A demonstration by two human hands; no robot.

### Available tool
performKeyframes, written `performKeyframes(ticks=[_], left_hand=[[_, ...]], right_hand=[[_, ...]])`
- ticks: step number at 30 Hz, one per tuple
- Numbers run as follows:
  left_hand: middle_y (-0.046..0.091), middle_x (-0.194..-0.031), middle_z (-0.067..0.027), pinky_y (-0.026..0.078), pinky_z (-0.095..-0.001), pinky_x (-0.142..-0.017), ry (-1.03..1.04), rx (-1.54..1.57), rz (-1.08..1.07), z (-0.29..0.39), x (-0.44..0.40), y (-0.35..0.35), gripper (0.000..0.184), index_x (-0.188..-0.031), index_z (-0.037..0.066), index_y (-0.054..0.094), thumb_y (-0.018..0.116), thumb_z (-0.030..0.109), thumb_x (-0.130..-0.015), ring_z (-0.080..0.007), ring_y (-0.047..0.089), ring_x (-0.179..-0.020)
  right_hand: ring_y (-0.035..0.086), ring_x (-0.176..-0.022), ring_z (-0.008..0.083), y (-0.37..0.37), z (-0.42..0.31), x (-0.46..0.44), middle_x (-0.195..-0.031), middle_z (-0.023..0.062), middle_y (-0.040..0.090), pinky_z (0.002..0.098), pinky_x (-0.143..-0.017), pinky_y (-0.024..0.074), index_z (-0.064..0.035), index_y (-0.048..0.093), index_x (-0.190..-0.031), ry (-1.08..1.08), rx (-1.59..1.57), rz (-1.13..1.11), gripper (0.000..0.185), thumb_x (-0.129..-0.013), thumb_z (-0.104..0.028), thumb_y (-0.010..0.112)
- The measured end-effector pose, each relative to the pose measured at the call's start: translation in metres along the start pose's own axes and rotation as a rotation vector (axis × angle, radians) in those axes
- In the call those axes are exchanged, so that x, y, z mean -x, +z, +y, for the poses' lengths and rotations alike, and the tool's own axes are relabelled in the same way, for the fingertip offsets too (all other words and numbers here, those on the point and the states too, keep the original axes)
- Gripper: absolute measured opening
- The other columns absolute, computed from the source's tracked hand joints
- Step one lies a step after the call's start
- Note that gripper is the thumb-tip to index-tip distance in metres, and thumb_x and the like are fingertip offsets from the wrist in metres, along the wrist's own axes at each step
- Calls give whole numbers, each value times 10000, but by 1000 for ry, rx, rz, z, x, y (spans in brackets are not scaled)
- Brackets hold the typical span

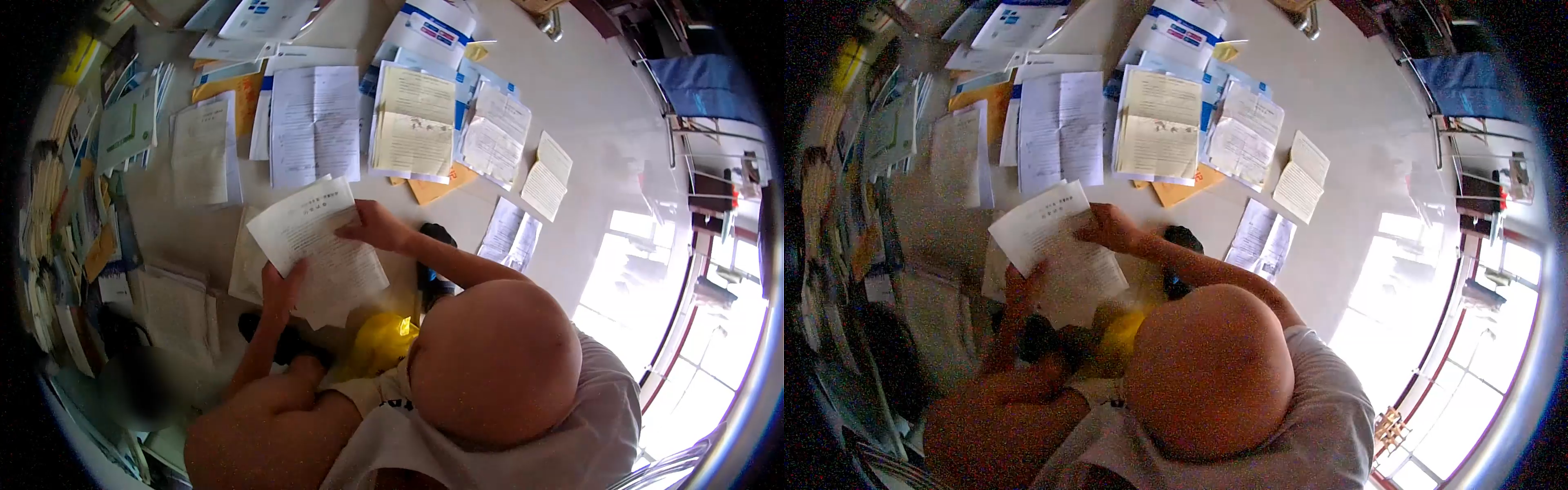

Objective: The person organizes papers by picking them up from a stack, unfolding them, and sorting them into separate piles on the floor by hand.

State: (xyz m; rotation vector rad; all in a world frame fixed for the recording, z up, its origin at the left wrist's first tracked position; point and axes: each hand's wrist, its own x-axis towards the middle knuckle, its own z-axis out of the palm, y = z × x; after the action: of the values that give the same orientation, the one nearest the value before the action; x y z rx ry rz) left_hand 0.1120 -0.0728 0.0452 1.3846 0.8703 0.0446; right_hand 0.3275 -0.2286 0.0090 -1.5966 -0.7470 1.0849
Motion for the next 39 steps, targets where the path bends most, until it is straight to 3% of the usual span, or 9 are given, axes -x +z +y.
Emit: performKeyframes(ticks=[6,8,16,20,29,32,34,37,39], left_hand=[[679,-1140,-100,517,-386,-869,-38,-21,-67,-11,-7,7,406,-1288,0,586,698,204,-956,-215,640,-1005],[672,-1186,-108,510,-323,-921,-8,42,-156,-4,-11,10,437,-1344,-43,537,674,120,-963,-177,634,-1031],[691,-1135,-144,566,-325,-848,-52,156,-415,32,-51,25,391,-1370,15,488,606,133,-1017,-188,691,-964],[691,-1139,-141,556,-314,-842,-110,103,-370,6,-56,25,344,-1343,27,517,591,131,-1023,-180,680,-984],[682,-1122,-128,548,-319,-858,-101,98,-148,-92,-23,-35,281,-1261,36,570,618,134,-1002,-184,659,-1003],[668,-1117,-124,545,-334,-859,-150,-69,-30,-95,-11,-49,262,-1212,36,598,651,129,-973,-192,654,-985],[644,-1084,-134,532,-369,-851,274,-699,102,-98,12,-64,268,-1165,31,621,695,107,-919,-239,641,-962],[564,-1118,-158,485,-414,-892,288,-639,221,-81,27,-53,355,-1157,27,602,739,70,-833,-316,553,-1054],[538,-1158,-163,476,-414,-915,266,-631,284,-75,32,-54,424,-1210,23,567,747,76,-829,-315,533,-1090]], right_hand=[[578,-1166,282,-8,-8,9,-1300,158,610,433,-998,485,-23,506,-1380,109,-51,-57,534,-917,-190,715],[582,-1158,288,-17,41,7,-1289,158,614,441,-1024,466,-36,510,-1386,141,-151,23,491,-966,-247,651],[605,-728,113,-203,53,-4,-843,44,697,323,-600,518,30,682,-1083,112,100,660,295,-918,-209,734],[624,-833,157,-247,68,-30,-1012,88,691,330,-728,546,42,612,-1201,46,-249,711,336,-939,-146,707],[661,-896,224,-265,76,-71,-1014,129,718,363,-804,539,31,590,-1207,27,155,690,469,-826,-171,775],[651,-1048,353,-275,109,-83,-1124,223,688,441,-908,517,26,569,-1260,132,434,818,652,-743,-239,866],[577,-1159,398,-265,102,-80,-1253,250,599,480,-969,478,12,511,-1328,130,651,880,803,-728,-383,872],[531,-1251,410,-258,109,-75,-1433,236,496,532,-950,501,-73,340,-1490,69,915,883,976,-766,-531,808],[433,-1342,410,-243,93,-74,-1536,212,360,583,-964,466,-67,253,-1551,177,1089,961,1142,-692,-485,879]])
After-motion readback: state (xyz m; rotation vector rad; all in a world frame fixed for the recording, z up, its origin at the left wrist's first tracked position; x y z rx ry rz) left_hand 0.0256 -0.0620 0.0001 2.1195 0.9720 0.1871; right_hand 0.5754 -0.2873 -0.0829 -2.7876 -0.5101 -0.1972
